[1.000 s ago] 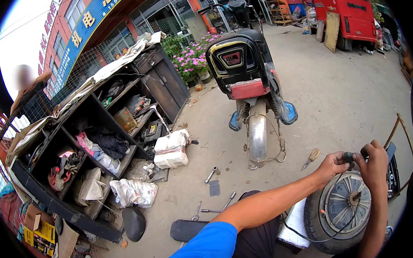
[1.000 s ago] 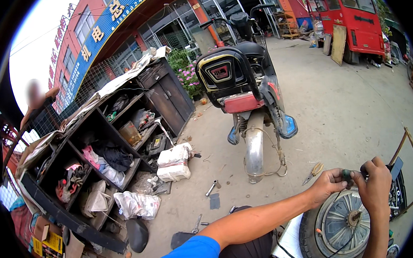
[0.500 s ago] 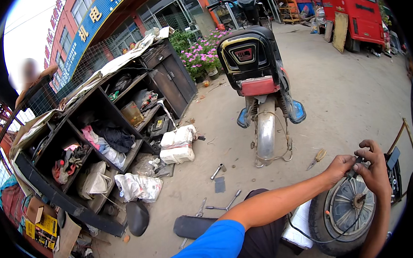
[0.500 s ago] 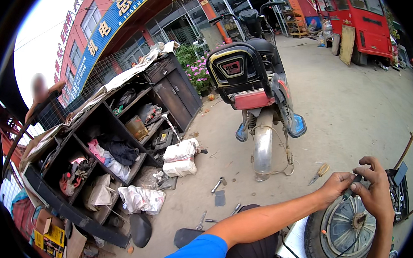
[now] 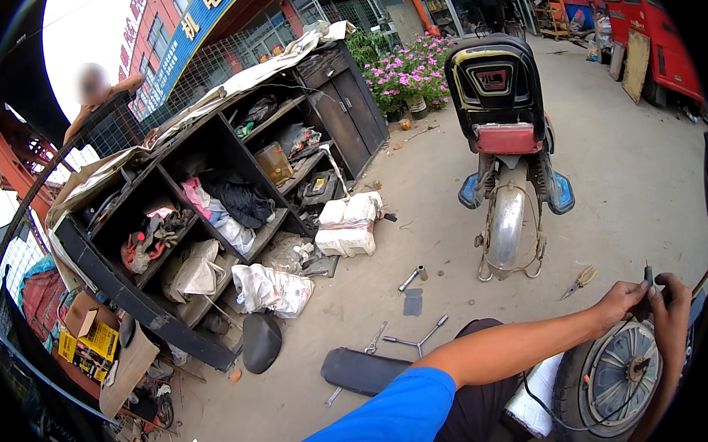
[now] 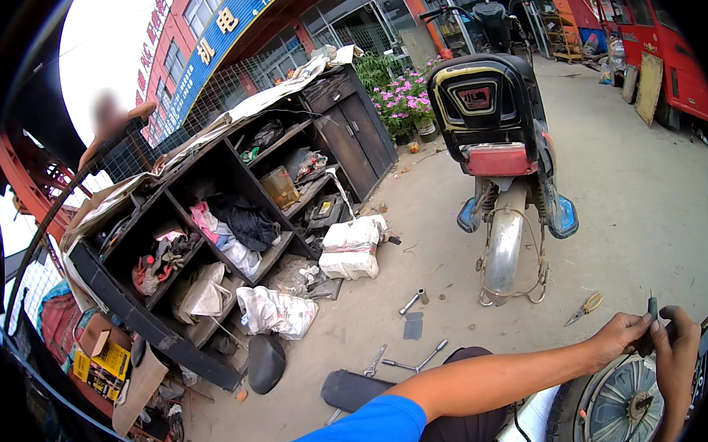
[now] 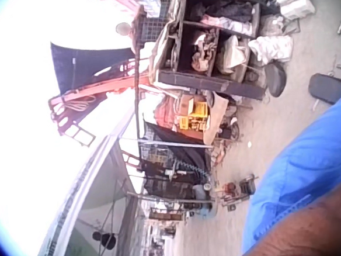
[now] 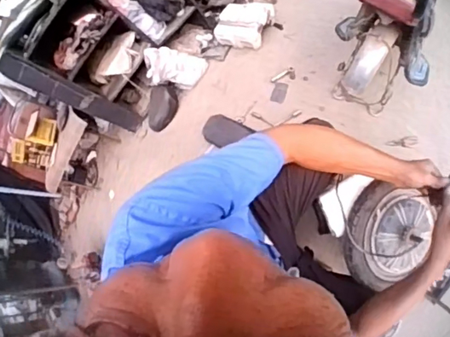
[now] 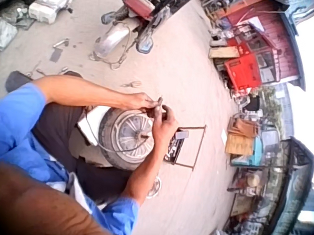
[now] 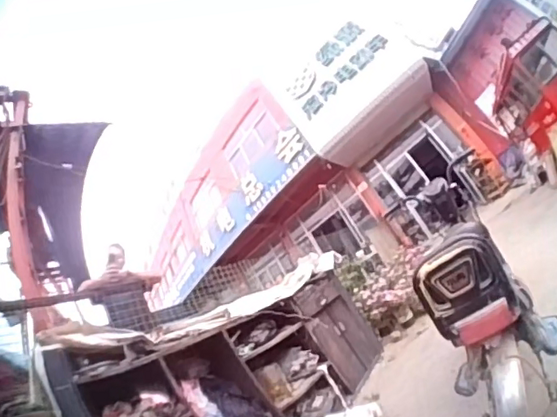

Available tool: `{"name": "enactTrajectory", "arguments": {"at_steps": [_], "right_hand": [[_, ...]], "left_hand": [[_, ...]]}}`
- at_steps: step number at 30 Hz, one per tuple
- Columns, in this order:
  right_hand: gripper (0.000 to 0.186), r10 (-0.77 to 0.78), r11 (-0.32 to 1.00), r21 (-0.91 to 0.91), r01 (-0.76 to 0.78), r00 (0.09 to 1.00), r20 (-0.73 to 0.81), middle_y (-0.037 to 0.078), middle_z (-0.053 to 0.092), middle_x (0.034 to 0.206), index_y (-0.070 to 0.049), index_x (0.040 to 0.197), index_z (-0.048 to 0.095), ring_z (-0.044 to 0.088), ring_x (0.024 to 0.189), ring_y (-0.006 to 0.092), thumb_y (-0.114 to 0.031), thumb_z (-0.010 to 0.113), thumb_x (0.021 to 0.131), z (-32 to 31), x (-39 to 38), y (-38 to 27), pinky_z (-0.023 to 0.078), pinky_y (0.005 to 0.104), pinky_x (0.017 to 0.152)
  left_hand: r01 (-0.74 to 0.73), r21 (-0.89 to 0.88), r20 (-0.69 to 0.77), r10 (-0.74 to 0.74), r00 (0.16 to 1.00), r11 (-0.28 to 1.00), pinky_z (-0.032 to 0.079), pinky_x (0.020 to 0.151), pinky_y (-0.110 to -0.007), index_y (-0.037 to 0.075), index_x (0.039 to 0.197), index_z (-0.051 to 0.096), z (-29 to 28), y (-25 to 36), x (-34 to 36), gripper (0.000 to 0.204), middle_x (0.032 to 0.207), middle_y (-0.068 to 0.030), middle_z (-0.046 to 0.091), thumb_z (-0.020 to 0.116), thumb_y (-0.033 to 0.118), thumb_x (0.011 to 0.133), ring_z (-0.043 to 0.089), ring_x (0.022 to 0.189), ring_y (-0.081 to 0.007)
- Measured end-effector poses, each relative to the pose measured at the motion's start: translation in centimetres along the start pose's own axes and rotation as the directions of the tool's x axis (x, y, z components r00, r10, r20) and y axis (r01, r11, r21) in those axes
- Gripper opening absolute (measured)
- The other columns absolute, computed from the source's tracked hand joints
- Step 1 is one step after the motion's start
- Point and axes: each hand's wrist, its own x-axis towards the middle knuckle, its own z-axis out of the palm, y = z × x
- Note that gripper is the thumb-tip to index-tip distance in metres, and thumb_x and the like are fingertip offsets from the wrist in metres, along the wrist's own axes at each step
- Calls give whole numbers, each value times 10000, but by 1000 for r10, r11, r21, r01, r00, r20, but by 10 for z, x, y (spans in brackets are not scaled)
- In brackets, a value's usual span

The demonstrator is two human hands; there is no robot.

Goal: The person sits on the ground and uses a screwdriver to manipulate the valve stem of a scooter tire. They repeatedly insert the tool into the valve and adjust it while the tire rests on their lap.

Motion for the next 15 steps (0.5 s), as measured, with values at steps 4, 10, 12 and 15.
{"name": "enactTrajectory", "arguments": {"at_steps": [4, 10, 12, 15], "right_hand": [[319, -3, 968, 251, -30, 991, 130, 120, 510, 991, 34, 1080, 607, 537, 889, 215, 29, 687, 772, -11, -2, 16, 450, 321, 836], [396, -293, 955, -38, 294, 955, 39, 149, 517, 1002, 64, 974, 601, 526, 952, 315, 34, 700, 592, -8, 6, -26, 446, 384, 858], [360, -293, 950, -110, 292, 956, 4, 161, 522, 993, 69, 937, 584, 522, 942, 332, 5, 707, 605, -7, 7, -26, 441, 401, 830], [292, -231, 949, -226, 220, 973, -23, 170, 530, 961, 69, 873, 554, 513, 901, 339, -48, 722, 664, -9, 7, -17, 423, 416, 772]], "left_hand": [[30, 125, 34, -35, 999, 992, 433, 607, -226, 63, 924, 653, -9, -9, 12, 517, 740, 22, 590, 442, 525, 1025, 531, 657, -66], [39, 132, 12, -41, 999, 990, 419, 604, -219, 93, 838, 617, -1, 4, 5, 469, 717, 33, 567, 462, 492, 1028, 526, 660, -59], [41, 186, 9, -43, 999, 982, 429, 617, -220, 84, 862, 621, -8, 2, 5, 401, 746, 29, 583, 492, 427, 1026, 539, 678, -65], [-28, 172, 22, 25, 999, 985, 454, 648, -221, 70, 921, 627, -8, -5, 2, 294, 800, 17, 608, 529, 332, 1012, 565, 715, -72]]}}
